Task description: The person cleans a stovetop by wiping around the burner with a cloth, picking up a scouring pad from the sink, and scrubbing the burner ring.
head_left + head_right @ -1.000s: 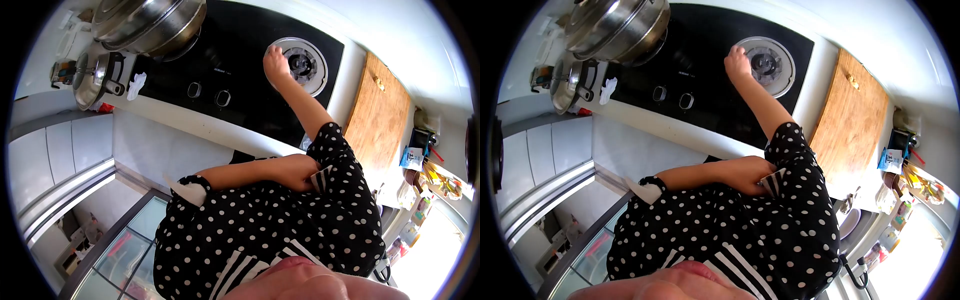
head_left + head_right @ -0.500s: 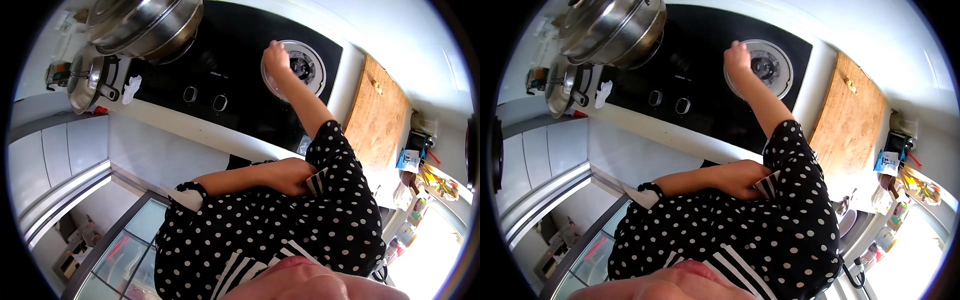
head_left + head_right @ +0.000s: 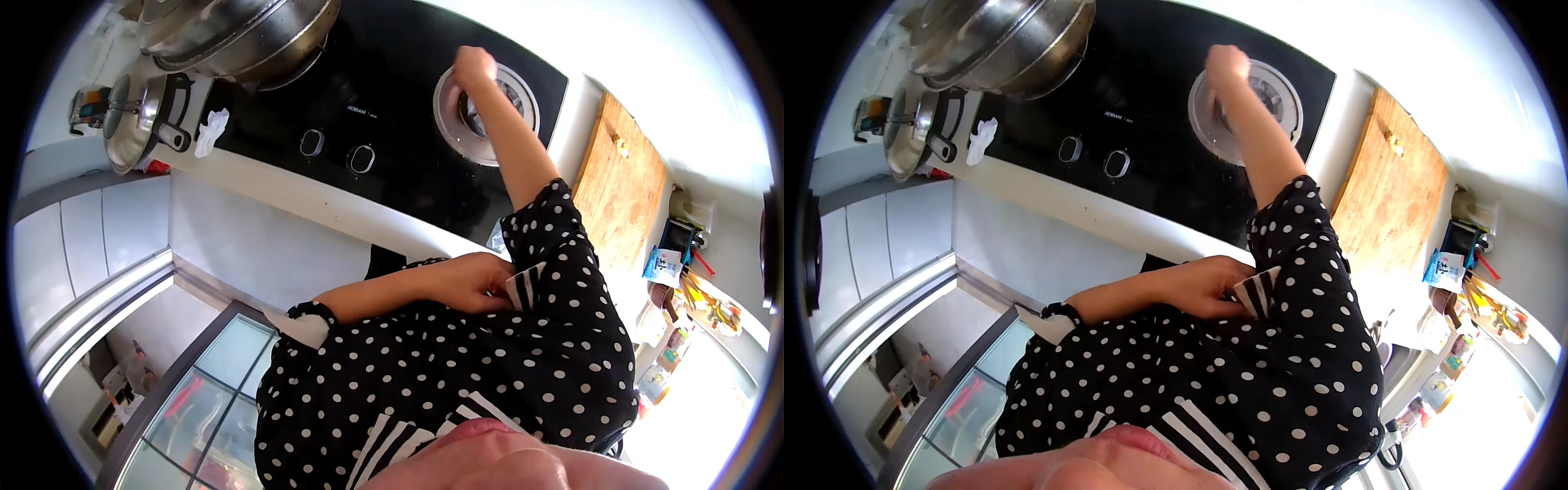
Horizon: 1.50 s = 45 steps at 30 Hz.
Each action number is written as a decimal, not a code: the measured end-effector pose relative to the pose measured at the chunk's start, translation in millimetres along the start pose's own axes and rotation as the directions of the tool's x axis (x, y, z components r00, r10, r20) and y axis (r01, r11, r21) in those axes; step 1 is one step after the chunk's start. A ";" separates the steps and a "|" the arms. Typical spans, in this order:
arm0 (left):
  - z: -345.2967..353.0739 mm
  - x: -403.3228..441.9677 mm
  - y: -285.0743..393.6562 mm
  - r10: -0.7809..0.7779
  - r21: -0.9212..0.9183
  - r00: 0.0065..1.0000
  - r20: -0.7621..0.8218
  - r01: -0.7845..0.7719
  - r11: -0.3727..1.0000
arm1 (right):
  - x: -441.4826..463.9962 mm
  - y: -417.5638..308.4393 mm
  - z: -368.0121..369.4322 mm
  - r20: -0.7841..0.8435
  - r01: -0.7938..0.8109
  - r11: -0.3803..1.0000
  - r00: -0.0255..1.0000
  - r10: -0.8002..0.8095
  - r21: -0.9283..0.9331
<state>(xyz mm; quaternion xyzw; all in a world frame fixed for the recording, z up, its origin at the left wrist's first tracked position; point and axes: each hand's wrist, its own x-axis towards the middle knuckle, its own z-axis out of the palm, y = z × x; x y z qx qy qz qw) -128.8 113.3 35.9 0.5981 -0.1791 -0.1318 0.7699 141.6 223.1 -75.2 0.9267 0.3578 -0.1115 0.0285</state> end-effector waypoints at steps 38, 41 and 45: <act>7.4 3.8 7.5 0.060 0.274 0.992 0.114 -0.089 0.957 | -82.5 145.9 34.8 -0.027 -0.081 0.995 0.996 0.083 0.049; 9.7 -0.6 9.2 0.116 0.262 0.981 0.154 -0.153 0.953 | -135.0 118.7 40.9 -0.031 -0.015 1.000 0.999 0.015 0.019; 5.0 -7.8 15.1 0.115 0.273 0.979 0.171 -0.160 0.949 | -168.8 60.2 53.8 -0.062 -0.011 0.997 0.998 0.016 0.080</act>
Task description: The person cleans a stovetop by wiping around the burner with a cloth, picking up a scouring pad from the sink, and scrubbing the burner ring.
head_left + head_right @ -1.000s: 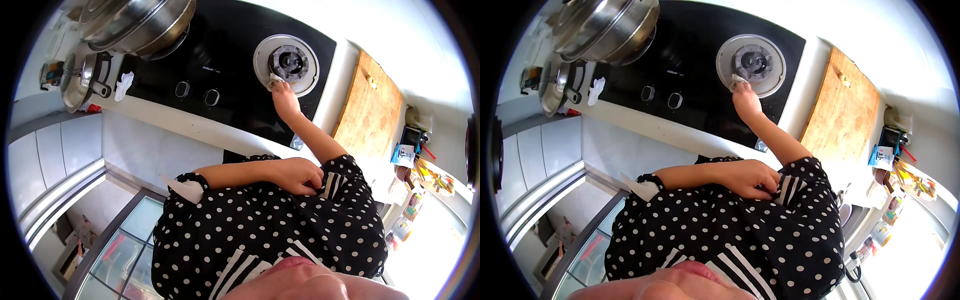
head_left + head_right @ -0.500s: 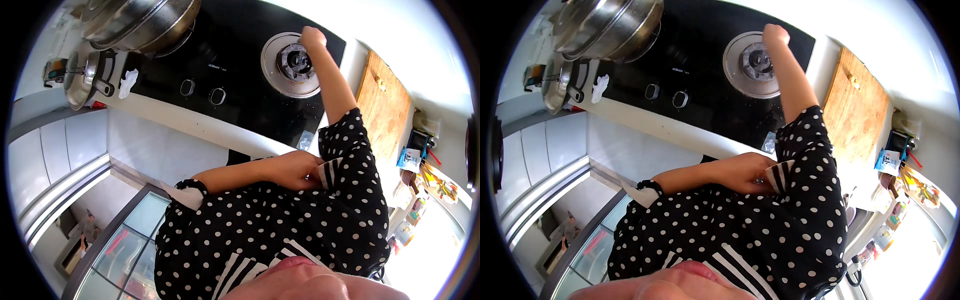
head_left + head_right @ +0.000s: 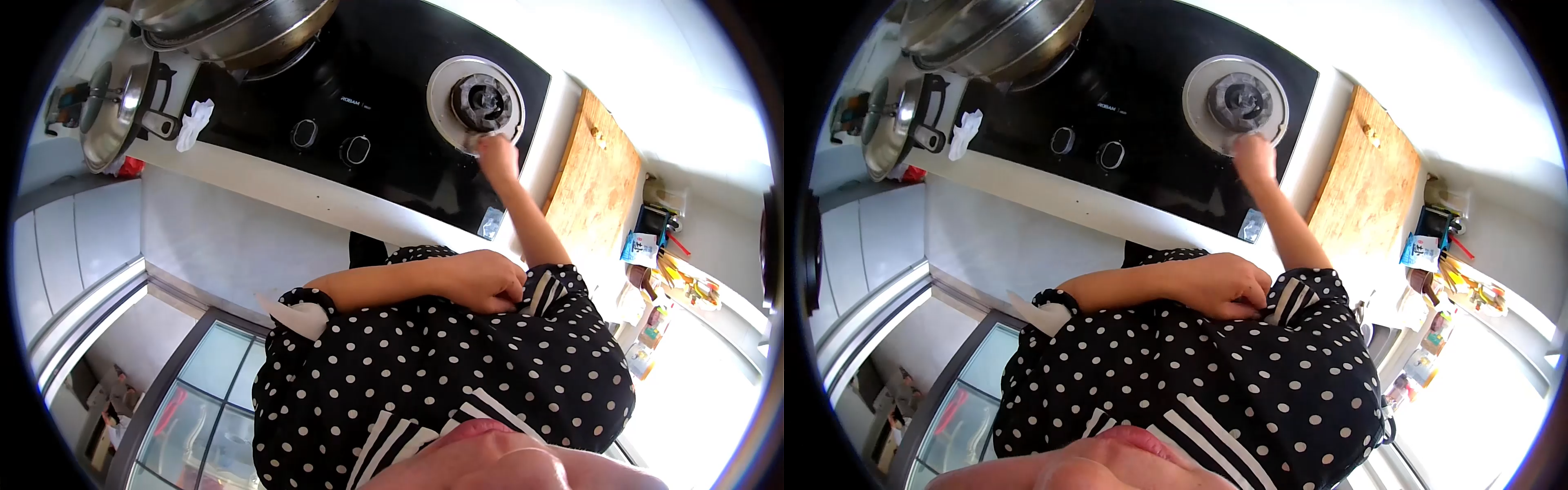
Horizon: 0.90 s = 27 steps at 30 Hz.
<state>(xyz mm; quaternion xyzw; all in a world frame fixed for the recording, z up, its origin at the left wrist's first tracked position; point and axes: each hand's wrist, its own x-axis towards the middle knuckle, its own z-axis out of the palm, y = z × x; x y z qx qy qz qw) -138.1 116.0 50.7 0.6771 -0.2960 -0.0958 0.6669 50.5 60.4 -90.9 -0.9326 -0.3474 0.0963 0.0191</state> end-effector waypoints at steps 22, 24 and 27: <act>22.2 47.9 -23.7 -0.042 0.043 0.990 0.138 0.037 0.998 | 5.9 82.4 0.8 -0.315 0.330 0.944 0.897 -0.310 0.008; 25.9 55.1 -25.2 -0.052 0.050 0.984 0.171 0.044 0.998 | 22.8 92.2 -8.6 -0.278 0.283 0.957 0.916 -0.288 -0.059; 27.3 54.0 -25.3 -0.068 0.048 0.984 0.166 0.061 0.997 | 10.4 80.7 1.9 -0.258 0.135 0.987 0.954 -0.153 -0.085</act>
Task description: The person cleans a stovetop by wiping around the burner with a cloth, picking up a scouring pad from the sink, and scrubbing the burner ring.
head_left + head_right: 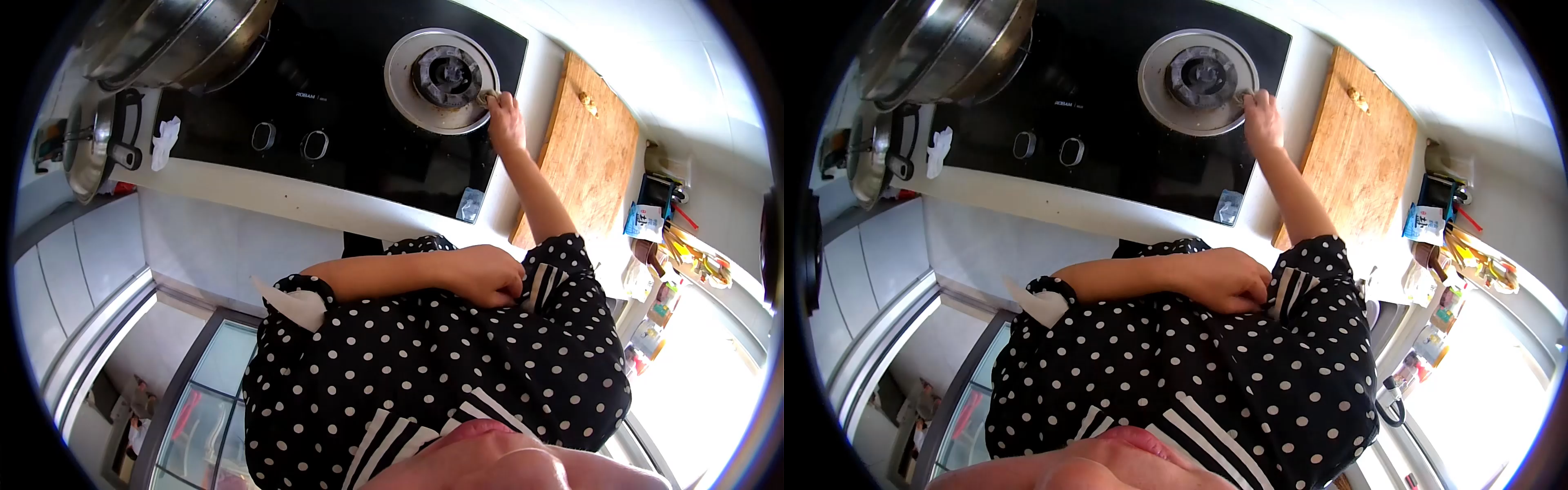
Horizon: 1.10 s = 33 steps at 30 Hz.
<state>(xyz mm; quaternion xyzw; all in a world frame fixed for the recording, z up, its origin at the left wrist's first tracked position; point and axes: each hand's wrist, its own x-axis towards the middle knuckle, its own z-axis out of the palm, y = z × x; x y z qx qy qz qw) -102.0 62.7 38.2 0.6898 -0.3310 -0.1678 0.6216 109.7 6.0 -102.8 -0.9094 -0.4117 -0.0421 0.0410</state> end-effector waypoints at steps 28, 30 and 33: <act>-17.8 -8.9 5.8 -0.026 -0.086 1.000 -0.011 0.025 0.996 | -35.6 -94.6 9.3 -0.130 -0.009 0.906 0.989 0.070 0.422; -17.8 -10.2 4.8 -0.021 -0.108 1.000 -0.023 0.019 0.994 | -22.9 -120.8 14.0 -0.171 0.054 0.871 0.985 0.034 0.488; -15.3 -9.1 3.2 -0.023 -0.128 0.999 -0.028 0.020 0.992 | -6.6 -130.5 24.5 -0.224 0.066 0.786 0.970 0.094 0.615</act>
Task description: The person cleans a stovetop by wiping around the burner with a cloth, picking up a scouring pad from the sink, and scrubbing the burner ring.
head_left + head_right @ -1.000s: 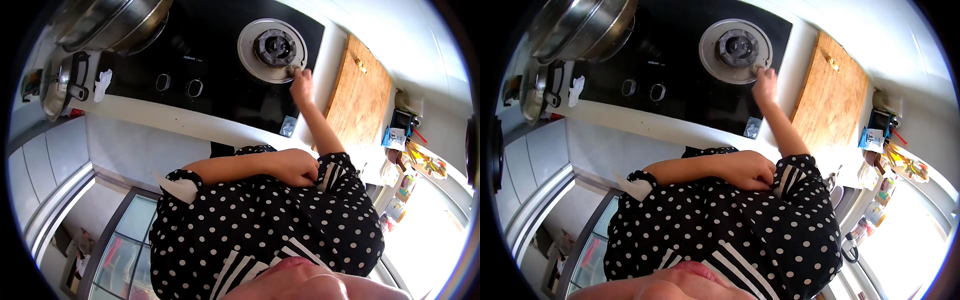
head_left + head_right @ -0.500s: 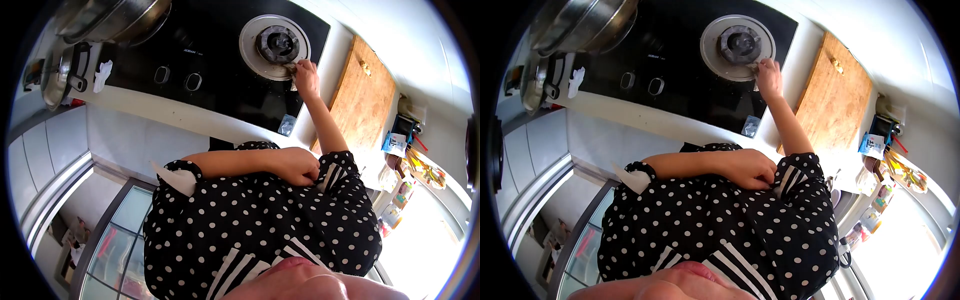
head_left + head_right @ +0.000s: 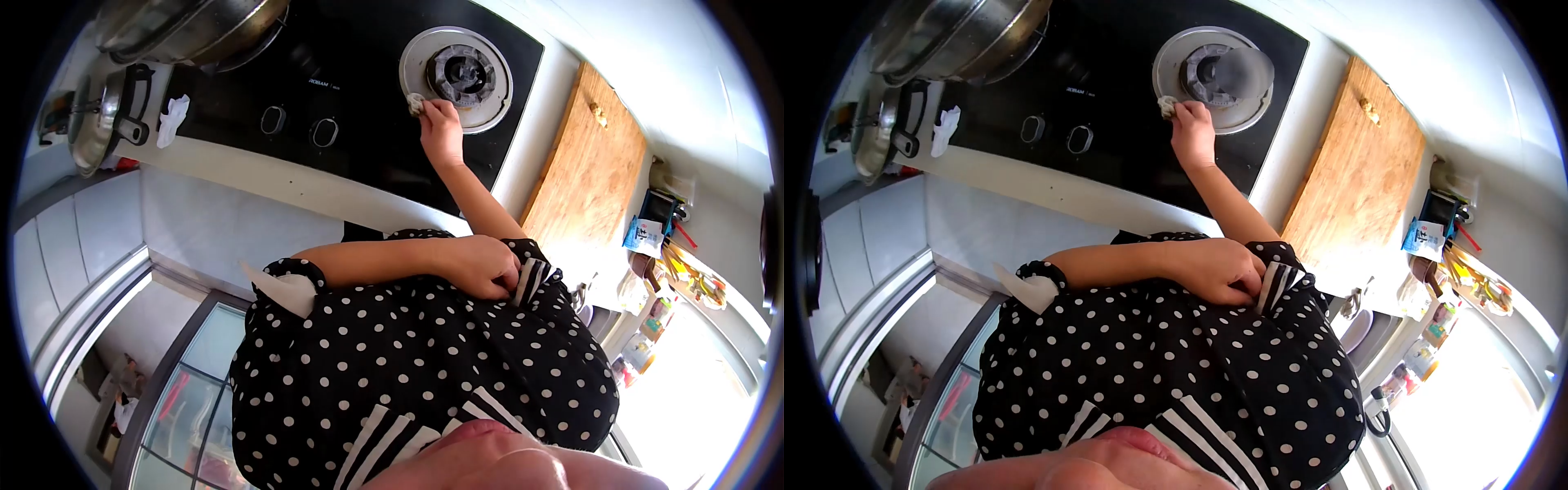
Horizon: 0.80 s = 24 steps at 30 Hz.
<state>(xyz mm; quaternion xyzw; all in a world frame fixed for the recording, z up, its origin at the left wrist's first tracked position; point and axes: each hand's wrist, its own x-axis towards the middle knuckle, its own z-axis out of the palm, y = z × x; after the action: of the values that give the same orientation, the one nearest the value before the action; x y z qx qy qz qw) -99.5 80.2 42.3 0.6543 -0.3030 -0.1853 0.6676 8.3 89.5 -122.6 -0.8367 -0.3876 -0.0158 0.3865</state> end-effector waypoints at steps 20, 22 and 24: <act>0.7 -11.8 -5.6 -0.012 0.060 0.999 -0.031 0.013 0.998 | 28.9 -11.4 -8.6 0.177 -0.387 0.873 0.921 0.348 0.298; 0.2 -15.1 -4.4 -0.015 0.075 0.999 -0.030 0.017 0.997 | 14.0 -10.2 -40.8 0.142 -0.431 0.802 0.901 0.410 0.414; -1.1 -17.7 -2.8 -0.036 0.053 0.999 -0.023 0.037 0.998 | -14.0 -1.5 -70.7 0.081 -0.355 0.930 0.934 0.349 0.090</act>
<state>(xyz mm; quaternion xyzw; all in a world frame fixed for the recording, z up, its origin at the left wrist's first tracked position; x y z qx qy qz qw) -111.6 92.2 36.7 0.6792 -0.2886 -0.1821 0.6498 16.8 34.6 -76.7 -0.8715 -0.2436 0.1003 0.4135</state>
